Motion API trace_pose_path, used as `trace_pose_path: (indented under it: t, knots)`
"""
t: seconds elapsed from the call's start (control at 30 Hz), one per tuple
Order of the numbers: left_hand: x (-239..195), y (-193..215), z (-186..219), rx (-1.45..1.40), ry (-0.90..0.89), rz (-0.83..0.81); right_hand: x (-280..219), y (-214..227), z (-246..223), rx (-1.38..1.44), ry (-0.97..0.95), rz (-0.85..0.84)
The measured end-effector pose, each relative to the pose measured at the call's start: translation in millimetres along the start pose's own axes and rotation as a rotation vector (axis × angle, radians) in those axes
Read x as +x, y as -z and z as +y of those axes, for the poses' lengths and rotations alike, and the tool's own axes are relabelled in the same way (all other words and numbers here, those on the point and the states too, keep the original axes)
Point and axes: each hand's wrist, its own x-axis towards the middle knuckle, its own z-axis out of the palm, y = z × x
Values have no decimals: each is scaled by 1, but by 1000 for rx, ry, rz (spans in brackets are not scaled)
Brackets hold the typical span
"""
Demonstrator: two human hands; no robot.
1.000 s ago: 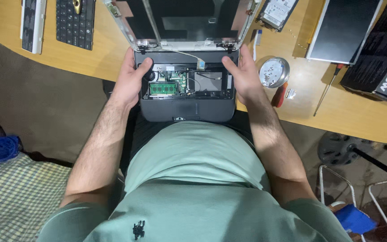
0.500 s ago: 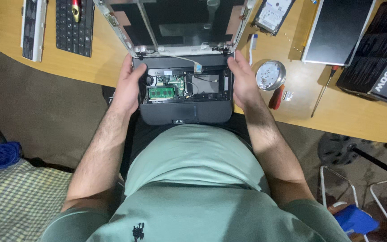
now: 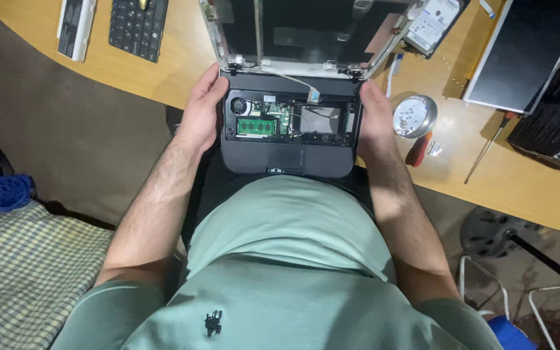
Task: The person installs a RAM module into the motherboard of a disassembled laptop. They then place the laptop's palm rest assembly over the internal components, align it, and secure it using a screwdriver.
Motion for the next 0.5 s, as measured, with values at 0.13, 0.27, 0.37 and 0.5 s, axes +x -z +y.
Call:
trace_pose_path:
  t: [0.13,0.27,0.37,0.5]
  knots:
    - [-4,-11,12,0,-23,3,26,40,27,9,-5,16]
    - [-7,18,-23,-63,97,-26,16,58,44,-9,-44,32]
    - [-31,15,0,-54,184,-123,-17,13,9,-30,-101,17]
    - [-58,6,33,17,239,-194,-35,-12,-3,78,-300,256]
